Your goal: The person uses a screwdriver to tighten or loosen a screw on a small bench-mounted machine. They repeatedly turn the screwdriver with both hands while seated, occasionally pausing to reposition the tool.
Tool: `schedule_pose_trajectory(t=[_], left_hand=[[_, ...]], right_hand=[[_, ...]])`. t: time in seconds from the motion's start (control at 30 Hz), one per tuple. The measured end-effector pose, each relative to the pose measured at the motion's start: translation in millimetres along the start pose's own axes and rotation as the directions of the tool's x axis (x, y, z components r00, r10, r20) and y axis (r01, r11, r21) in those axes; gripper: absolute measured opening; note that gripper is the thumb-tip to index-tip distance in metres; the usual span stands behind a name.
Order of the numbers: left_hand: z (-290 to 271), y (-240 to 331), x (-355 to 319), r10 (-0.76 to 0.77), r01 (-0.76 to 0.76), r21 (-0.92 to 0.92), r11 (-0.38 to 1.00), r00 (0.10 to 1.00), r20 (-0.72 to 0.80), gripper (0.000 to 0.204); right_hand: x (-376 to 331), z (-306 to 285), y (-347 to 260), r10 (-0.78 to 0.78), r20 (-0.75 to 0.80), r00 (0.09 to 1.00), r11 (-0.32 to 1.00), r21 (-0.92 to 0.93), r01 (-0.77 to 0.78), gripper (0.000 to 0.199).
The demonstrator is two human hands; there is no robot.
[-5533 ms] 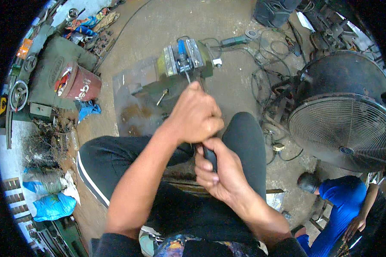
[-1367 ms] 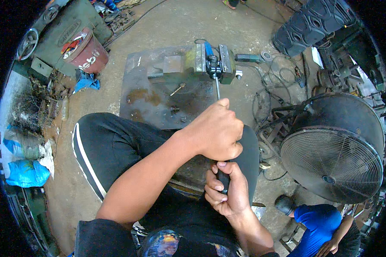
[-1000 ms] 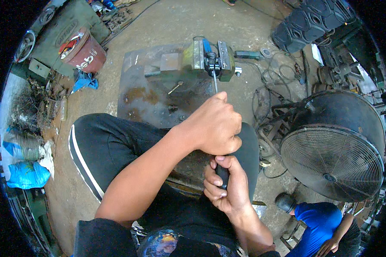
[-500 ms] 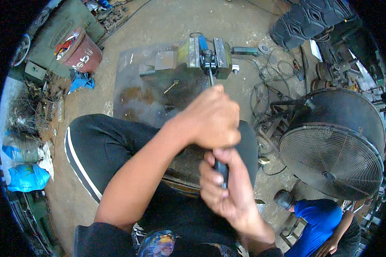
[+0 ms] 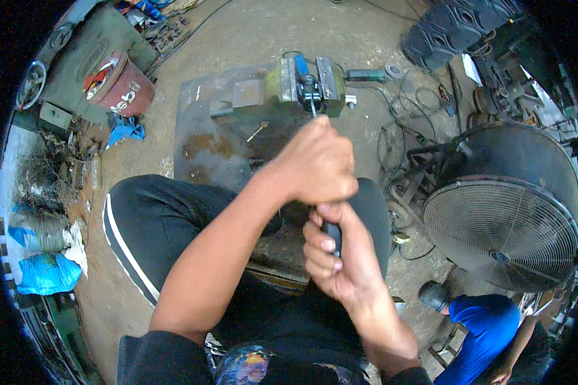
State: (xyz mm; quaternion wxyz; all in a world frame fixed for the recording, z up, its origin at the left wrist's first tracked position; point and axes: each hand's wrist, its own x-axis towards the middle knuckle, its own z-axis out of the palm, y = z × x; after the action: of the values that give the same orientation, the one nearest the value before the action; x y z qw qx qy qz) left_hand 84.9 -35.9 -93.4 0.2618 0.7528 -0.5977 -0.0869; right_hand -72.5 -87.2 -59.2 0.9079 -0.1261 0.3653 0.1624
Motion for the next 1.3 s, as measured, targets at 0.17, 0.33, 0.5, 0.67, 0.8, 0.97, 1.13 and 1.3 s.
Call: schedule_pose_trajectory(t=[0.17, 0.33, 0.5, 0.67, 0.8, 0.97, 1.13, 1.3], left_hand=[[7, -9, -1, 0.037, -0.037, -0.003, 0.999, 0.998, 0.058, 0.03], [35, 1, -20, 0.014, 0.008, -0.126, 0.992, 0.985, 0.174, 0.032], [73, 28, -33, 0.103, 0.025, -0.26, 0.965, 0.877, 0.469, 0.03], [45, 37, -23, 0.093, -0.091, -0.02, 0.996, 0.968, 0.234, 0.03], [22, 40, -22, 0.031, -0.032, 0.018, 0.999, 0.999, 0.032, 0.029], [36, 44, -28, 0.017, -0.042, 0.184, 0.982, 0.991, 0.135, 0.041], [45, 46, -28, -0.032, -0.033, 0.22, 0.975, 0.958, 0.285, 0.047], [32, 43, -23, 0.097, -0.115, 0.152, 0.982, 0.988, 0.124, 0.037]], right_hand=[[4, -1, -3, 0.052, -0.093, 0.994, 0.998, 0.026, -0.05, 0.021], [-13, -19, 17, 0.103, -0.009, 0.995, 0.995, 0.02, -0.103, 0.02], [-19, -58, 45, 0.062, -0.08, 0.995, 0.99, 0.135, -0.051, 0.017], [-26, -67, 41, -0.084, -0.002, 0.996, 0.989, -0.122, 0.083, 0.02], [-17, -67, 34, -0.436, -0.016, 0.9, 0.814, -0.435, 0.386, 0.022], [5, -93, 50, -0.783, 0.08, 0.617, 0.358, -0.753, 0.553, 0.017], [10, -100, 69, -0.883, 0.222, 0.414, 0.05, -0.832, 0.553, 0.021], [-4, -74, 58, -0.728, -0.007, 0.685, 0.513, -0.669, 0.538, 0.03]])
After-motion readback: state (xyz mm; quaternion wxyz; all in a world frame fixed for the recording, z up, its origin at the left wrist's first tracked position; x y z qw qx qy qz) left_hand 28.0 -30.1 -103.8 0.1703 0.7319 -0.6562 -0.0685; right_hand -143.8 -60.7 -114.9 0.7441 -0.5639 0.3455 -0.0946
